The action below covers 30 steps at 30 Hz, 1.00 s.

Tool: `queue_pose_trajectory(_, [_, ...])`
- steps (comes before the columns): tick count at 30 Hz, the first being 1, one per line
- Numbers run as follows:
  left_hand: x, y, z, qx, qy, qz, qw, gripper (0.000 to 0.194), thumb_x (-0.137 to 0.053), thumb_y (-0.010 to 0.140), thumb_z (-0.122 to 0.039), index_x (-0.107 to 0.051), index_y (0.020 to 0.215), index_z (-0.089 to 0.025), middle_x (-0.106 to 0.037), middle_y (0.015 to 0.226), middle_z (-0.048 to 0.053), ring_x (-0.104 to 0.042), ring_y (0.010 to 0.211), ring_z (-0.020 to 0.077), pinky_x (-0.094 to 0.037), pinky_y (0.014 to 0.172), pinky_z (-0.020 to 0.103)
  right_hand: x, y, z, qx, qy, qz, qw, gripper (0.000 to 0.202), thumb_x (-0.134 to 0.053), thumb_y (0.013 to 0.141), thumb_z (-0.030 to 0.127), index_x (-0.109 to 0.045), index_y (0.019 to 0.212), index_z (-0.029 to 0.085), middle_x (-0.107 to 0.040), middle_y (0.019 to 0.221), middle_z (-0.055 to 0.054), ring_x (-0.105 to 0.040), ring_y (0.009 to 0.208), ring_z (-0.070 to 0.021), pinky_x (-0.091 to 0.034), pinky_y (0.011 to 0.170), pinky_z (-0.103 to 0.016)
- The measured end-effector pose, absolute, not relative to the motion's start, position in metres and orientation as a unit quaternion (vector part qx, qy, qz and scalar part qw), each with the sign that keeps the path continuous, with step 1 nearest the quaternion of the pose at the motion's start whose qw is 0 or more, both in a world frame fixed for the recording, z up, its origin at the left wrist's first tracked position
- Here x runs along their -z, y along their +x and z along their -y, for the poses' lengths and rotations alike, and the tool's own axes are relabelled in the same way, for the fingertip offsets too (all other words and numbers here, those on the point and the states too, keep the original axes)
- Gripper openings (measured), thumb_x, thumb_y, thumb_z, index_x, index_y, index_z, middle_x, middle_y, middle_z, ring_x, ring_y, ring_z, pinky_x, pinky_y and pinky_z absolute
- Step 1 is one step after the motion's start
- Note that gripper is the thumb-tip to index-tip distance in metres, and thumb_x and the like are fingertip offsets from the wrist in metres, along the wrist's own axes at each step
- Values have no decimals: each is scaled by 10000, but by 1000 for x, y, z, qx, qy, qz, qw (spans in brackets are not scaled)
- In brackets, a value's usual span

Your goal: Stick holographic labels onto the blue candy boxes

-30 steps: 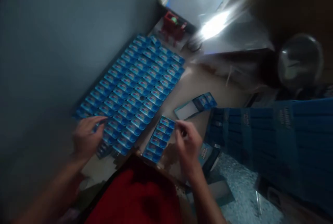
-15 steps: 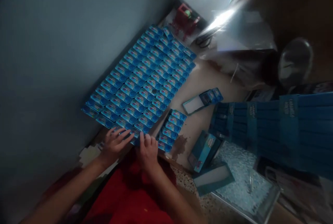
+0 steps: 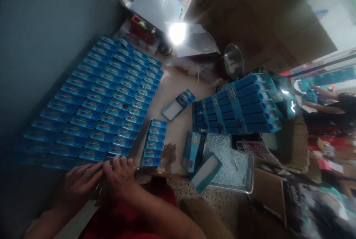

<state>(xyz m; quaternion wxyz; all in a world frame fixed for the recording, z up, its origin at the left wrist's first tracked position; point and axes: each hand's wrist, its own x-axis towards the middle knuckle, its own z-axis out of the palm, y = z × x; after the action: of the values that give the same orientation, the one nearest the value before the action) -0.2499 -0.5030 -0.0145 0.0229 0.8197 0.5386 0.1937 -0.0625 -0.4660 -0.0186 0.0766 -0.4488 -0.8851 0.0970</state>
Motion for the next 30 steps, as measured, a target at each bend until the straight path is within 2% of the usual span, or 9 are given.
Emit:
queue_pose_trajectory(4, [23,-252,508,-178,827,-533,23,263,-605,924,-163,-717,1145,-252,-767,1221,74,-675,1067,277,-437,1019,464,16,-59,456,-109,-418,899,74,313,-534,1002,413,-584,1283,284,-609,1299,-93,-514,970,-248,-351,778,-383])
queue_pose_trajectory(8, [26,-251,511,-191,813,-550,18,284,-630,894,-154,-712,1143,-265,-768,1206,86,-676,1074,298,-411,1086,516,18,-54,453,-128,-405,903,65,268,-550,992,419,-612,1212,278,-617,1251,-79,-523,992,-240,-359,789,-378])
queue_pose_trajectory(12, [23,-249,504,-194,821,-536,16,327,-638,884,-139,-707,1174,-273,-776,1172,82,-681,1052,289,-399,1106,512,25,-50,456,-123,-409,901,77,389,-569,986,414,-576,1346,265,-569,1377,-113,-522,1067,-264,-381,816,-391])
queue_pose_trajectory(16, [9,-240,496,-195,813,-547,24,256,-625,921,-150,-710,1148,-234,-780,1146,92,-671,1053,276,-434,1051,476,25,-51,458,-126,-433,889,87,376,-562,1003,328,-574,1368,238,-602,1314,-115,-514,1037,-252,-389,842,-390])
queue_pose_trajectory(18, [2,-236,495,-189,810,-555,30,237,-620,937,-153,-711,1145,-222,-782,1149,87,-661,1061,271,-441,1032,467,21,-50,458,-134,-443,879,117,400,-586,989,343,-579,1373,235,-598,1326,-121,-508,1107,-268,-391,896,-405])
queue_pose_trajectory(23, [-4,-231,496,-171,791,-585,49,297,-614,955,-169,-705,1227,-247,-773,1187,70,-644,1095,255,-414,1078,464,9,-35,453,-163,-454,859,174,637,-679,915,480,-509,1473,223,-392,1578,-189,-355,1443,-360,-341,1109,-508])
queue_pose_trajectory(28, [0,-230,497,-188,788,-584,57,347,-678,922,-214,-694,1266,-259,-764,1210,73,-636,1122,261,-385,1129,491,7,-28,439,-203,-454,860,114,1078,-778,791,615,-288,1613,118,-139,1691,-292,-154,1570,-460,-301,1186,-630])
queue_pose_trajectory(30, [1,-231,497,-186,789,-583,60,357,-675,924,-204,-693,1275,-266,-760,1227,72,-638,1139,261,-381,1139,493,9,-30,437,-208,-449,864,92,1130,-792,775,626,-254,1628,114,-99,1702,-301,-106,1584,-471,-274,1197,-666])
